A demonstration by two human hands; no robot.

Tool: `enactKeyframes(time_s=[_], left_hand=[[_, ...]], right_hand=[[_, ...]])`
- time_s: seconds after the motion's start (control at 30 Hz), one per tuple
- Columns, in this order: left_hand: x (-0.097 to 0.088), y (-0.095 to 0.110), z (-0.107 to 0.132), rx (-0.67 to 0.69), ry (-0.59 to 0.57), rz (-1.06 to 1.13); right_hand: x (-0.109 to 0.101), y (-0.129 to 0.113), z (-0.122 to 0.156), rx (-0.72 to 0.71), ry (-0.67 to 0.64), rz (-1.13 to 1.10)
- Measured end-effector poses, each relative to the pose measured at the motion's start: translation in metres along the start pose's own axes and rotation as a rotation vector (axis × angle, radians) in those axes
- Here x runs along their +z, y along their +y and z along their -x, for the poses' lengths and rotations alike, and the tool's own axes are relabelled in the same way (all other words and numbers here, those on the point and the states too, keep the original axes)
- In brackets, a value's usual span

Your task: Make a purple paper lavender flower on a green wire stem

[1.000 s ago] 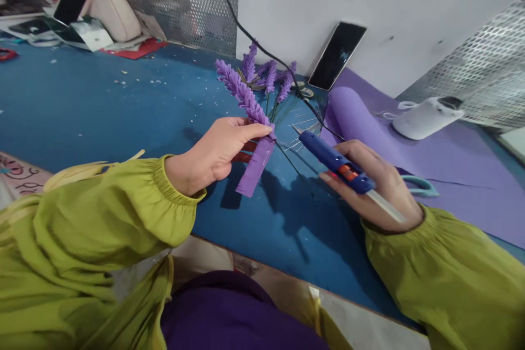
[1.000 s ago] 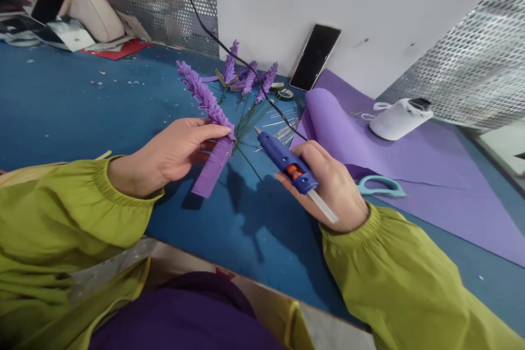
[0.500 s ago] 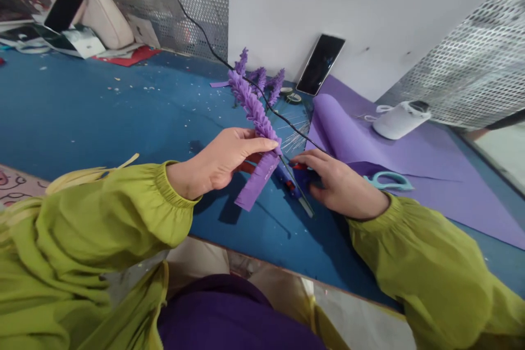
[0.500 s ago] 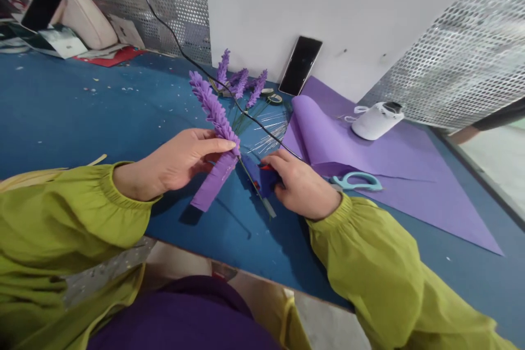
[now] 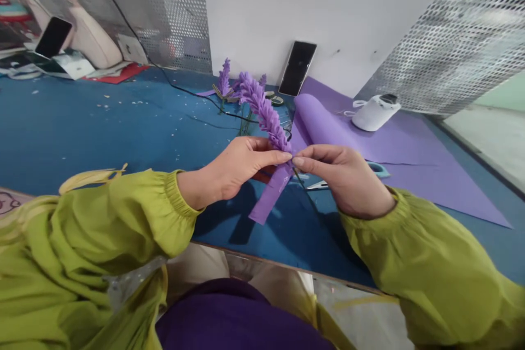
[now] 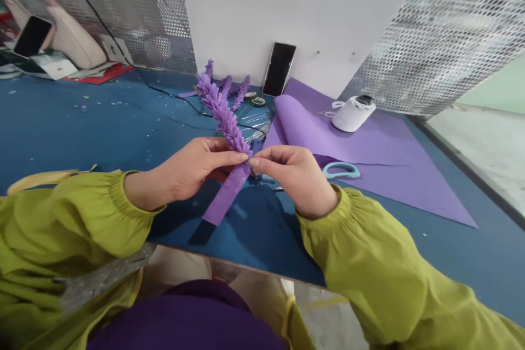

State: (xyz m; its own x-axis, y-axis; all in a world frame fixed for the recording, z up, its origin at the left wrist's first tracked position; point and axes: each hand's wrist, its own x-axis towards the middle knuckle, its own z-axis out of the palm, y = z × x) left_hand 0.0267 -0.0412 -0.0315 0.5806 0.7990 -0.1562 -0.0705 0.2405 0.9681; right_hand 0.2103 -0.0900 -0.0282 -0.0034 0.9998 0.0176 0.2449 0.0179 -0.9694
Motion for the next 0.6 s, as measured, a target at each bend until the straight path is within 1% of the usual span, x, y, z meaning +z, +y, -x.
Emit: enactKeyframes(time_s=[0.13, 0.2, 0.3, 0.43, 0.6], left_hand=[[0.003, -0.003, -0.004, 0.0, -0.004, -0.019], [0.001, -0.006, -0.005, -0.008, -0.014, -0.033], [-0.004, -0.012, -0.003, -0.022, -0.015, -0.059], [-0.007, -0.016, 0.001, -0.045, -0.002, -0.032], [-0.006, -0.017, 0.002, -0.03, 0.017, -0.035]], right_hand=[[-0.003, 0.006, -0.003, 0.167, -0.059, -0.145], [-0.002, 0.008, -0.004, 0.208, -0.091, -0.172], [0.004, 0.009, -0.004, 0.186, -0.096, -0.145], [0.011, 0.01, 0.0, 0.155, -0.049, -0.094], [0.016, 0.009, 0.003, 0.14, 0.014, -0.093]])
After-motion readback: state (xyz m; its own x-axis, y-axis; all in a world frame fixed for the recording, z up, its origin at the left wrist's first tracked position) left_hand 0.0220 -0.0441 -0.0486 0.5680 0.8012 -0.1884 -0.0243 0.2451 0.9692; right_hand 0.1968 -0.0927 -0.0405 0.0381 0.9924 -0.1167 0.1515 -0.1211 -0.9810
